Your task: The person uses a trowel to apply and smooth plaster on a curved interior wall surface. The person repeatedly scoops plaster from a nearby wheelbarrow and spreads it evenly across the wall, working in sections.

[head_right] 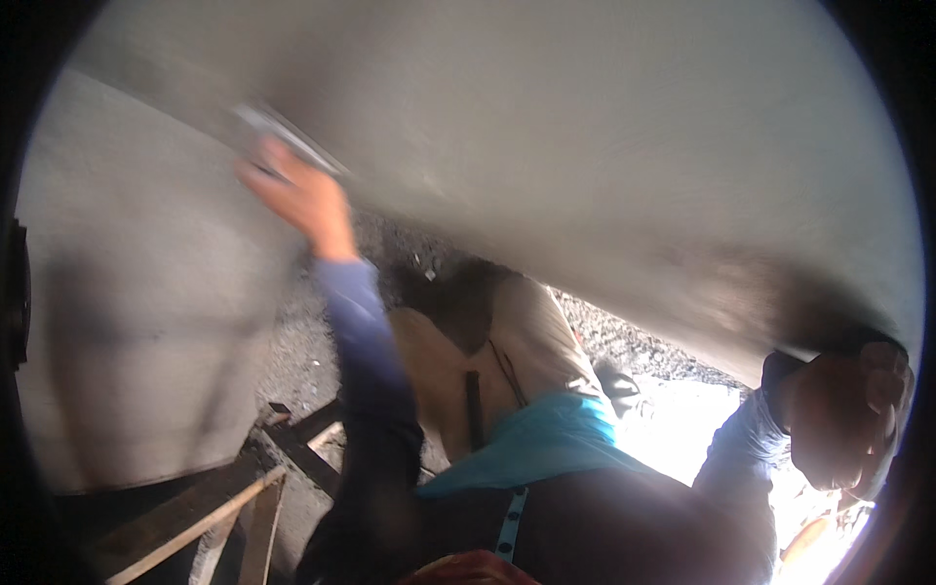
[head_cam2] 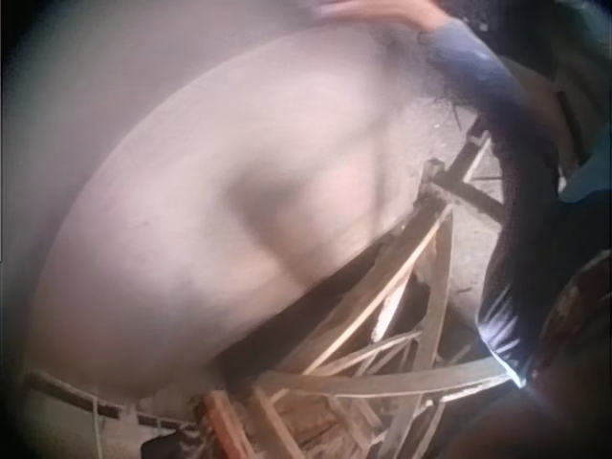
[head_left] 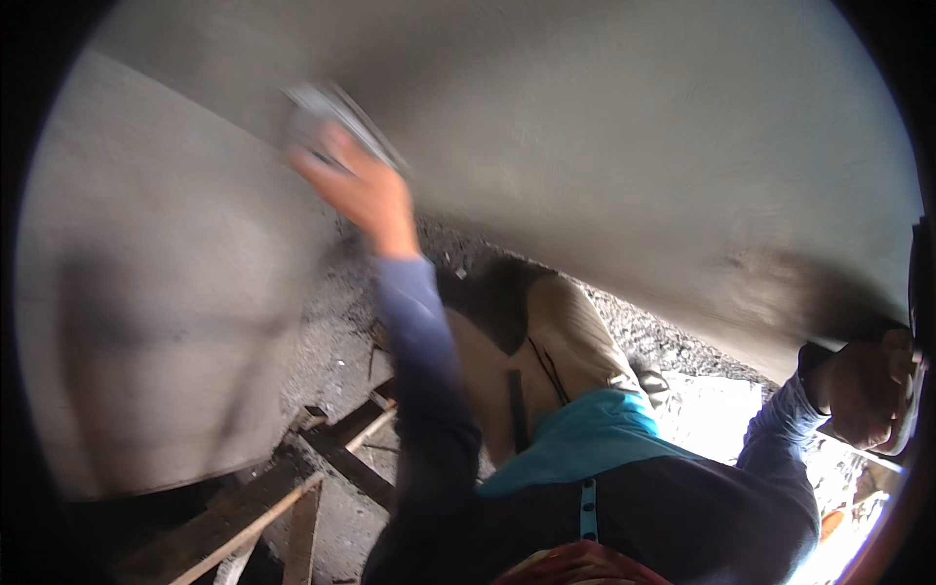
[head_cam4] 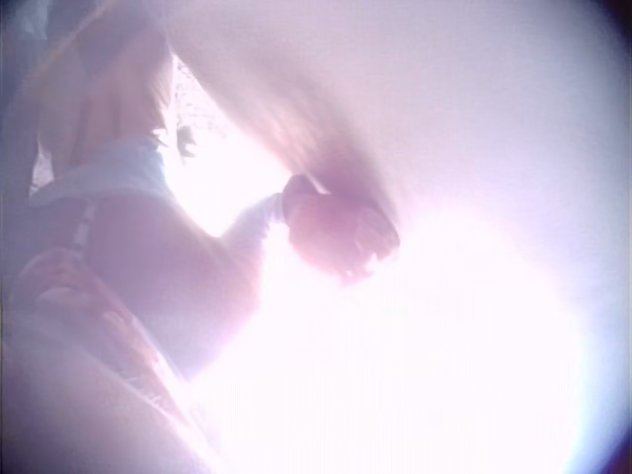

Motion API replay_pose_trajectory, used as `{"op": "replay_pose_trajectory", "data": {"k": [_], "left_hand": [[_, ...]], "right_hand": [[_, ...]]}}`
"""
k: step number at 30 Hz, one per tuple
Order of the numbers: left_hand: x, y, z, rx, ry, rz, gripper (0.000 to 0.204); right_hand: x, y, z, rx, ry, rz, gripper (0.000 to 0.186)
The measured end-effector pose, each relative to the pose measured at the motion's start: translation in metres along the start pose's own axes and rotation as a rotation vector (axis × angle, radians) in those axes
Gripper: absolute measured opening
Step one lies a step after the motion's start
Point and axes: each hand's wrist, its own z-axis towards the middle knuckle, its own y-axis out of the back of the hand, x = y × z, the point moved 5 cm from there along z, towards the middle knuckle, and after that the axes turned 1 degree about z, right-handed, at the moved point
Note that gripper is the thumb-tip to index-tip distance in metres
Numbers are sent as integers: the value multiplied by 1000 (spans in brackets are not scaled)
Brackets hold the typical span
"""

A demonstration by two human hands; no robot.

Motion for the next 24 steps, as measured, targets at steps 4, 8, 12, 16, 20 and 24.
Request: {"op": "replay_pose_trajectory", "data": {"k": [4, 8, 12, 16, 20, 24], "left_hand": [[71, -1, -209, 314, 458, -130, 47], [32, -8, -156, 120, 174, -216, 45], [-69, 5, 44, 118, 127, -179, 75], [-65, 18, 58, 130, 89, -123, 78], [9, 6, -120, 174, 54, -211, 55], [47, 0, -183, 180, 367, -258, 46]], "right_hand": [[6, -23, -9, -15, -3, 30, 64], [10, -37, -2, 7, -1, 15, 64], [15, -36, 6, 33, 0, -10, 64], [14, -37, 7, 23, -9, -5, 64], [18, -40, 4, -8, -2, 1, 64], [21, -54, 10, -2, 5, -1, 64]]}}
